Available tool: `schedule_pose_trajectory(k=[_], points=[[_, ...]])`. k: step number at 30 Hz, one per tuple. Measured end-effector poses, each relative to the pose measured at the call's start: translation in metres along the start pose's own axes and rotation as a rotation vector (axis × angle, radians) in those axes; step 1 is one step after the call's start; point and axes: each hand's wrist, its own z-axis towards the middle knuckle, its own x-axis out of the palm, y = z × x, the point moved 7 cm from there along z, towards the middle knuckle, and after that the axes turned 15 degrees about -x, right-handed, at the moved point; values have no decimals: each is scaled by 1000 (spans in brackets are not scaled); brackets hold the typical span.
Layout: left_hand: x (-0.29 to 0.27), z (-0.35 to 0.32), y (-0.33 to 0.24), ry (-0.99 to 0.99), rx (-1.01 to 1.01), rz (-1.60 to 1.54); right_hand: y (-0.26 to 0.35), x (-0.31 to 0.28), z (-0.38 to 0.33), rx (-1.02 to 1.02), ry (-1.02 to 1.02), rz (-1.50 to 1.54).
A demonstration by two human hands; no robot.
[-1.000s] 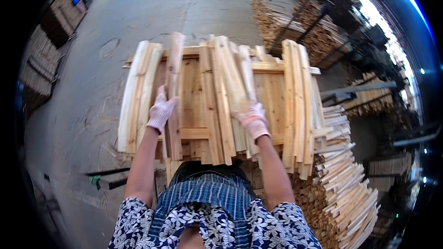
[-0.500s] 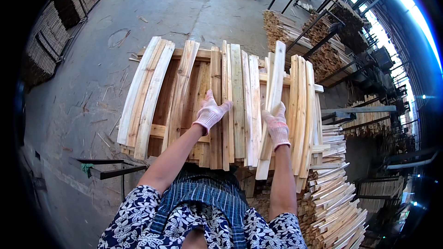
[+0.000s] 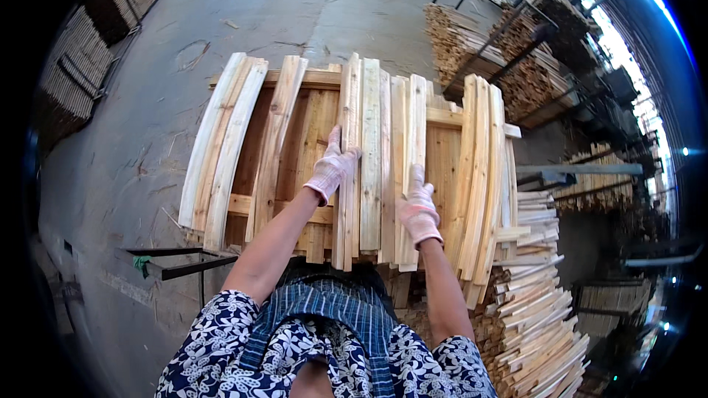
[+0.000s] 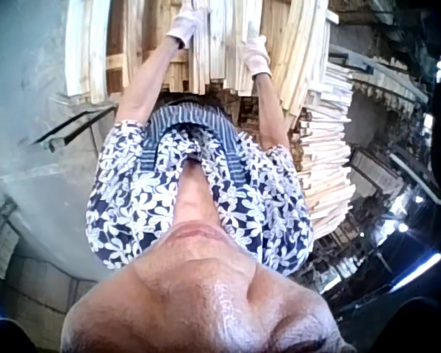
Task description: The person repeatedly picks up bundles of wooden planks from a large pile and stacks them onto a wooden pallet. They wear gloves and handle the planks by hand, arranging them in layers to build a neat stack.
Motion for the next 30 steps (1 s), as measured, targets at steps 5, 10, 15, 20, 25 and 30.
schedule_pose_trajectory(k=[5,10,15,20,25,30], points=[[-48,-23,-16,-481,80,521,2,-32,-8,-48,-107,259],[-43,-28,-13,-1013,547,1222,103,-3,-20,-488,-292,886],[-93,-41,-20,-1095,499,1103,146,52,2,-543,-341,463],[-153,-28,-6,-1034,288,1097,193,104,20,-386,-111,-11],[-260,-89,-21,-1062,560,764,168,113,32,-480,-229,154],[-373,-52,104,-546,-151,611,250,141,19,-467,-226,150]])
